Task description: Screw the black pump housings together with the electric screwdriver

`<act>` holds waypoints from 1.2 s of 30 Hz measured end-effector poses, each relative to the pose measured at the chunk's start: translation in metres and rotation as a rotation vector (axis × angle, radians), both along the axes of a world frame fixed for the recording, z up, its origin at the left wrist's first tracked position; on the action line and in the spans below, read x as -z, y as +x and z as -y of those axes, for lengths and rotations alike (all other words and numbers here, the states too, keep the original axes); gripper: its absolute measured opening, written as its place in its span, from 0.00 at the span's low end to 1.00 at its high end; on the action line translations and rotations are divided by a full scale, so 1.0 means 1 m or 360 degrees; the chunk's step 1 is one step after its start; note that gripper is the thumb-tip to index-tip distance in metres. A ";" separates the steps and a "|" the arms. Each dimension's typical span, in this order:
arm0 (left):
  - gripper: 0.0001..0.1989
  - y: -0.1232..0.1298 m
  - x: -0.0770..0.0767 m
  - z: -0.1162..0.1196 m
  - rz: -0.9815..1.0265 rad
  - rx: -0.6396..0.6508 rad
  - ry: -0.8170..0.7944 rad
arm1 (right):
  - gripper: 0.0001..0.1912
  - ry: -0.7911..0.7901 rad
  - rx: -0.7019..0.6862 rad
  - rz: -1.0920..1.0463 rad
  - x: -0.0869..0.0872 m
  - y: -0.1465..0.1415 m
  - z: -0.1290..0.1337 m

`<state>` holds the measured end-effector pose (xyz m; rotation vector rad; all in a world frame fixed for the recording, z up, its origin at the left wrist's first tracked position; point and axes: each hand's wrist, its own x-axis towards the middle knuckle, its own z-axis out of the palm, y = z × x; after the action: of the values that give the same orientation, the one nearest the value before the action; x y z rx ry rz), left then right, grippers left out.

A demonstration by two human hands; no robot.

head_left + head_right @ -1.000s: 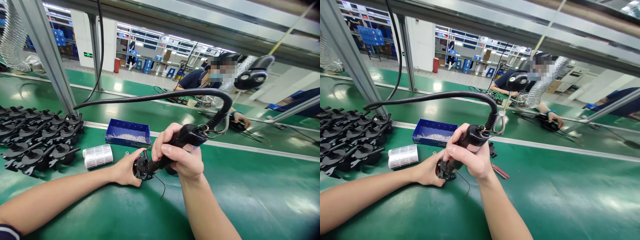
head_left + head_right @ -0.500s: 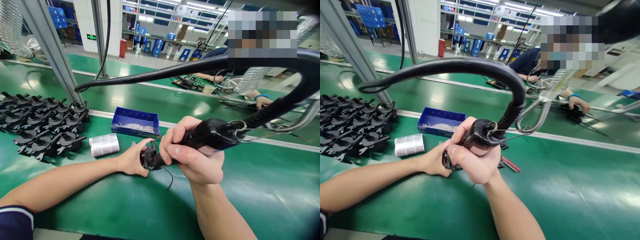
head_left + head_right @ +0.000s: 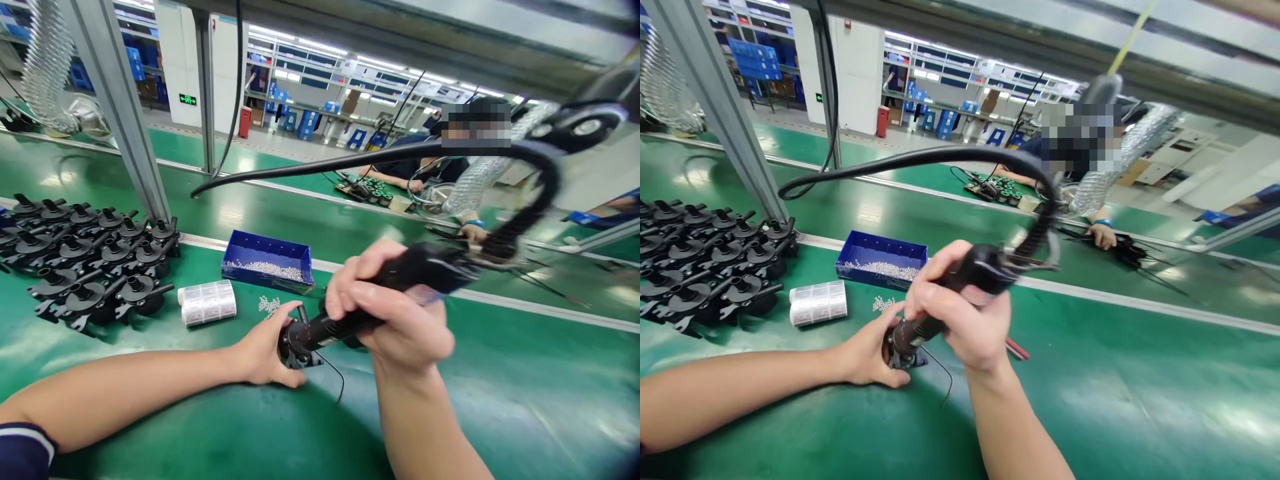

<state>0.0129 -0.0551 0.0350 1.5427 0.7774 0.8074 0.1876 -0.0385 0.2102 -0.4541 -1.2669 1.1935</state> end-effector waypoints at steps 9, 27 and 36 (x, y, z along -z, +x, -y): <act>0.60 0.006 -0.005 0.003 0.0190 0.0057 -0.0277 | 0.09 0.0104 0.0292 0.0092 0.015 -0.001 -0.011; 0.49 0.006 -0.026 0.006 0.0228 0.0137 -0.0368 | 0.12 -0.0071 0.0170 0.0051 0.016 -0.008 -0.007; 0.45 -0.001 -0.023 0.001 0.0200 0.0172 -0.0273 | 0.09 -0.0005 0.0223 -0.0081 0.020 -0.020 -0.010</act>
<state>0.0120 -0.0563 0.0584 1.3559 0.6482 0.7311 0.1679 -0.0283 0.1903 -0.5038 -1.1703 1.0825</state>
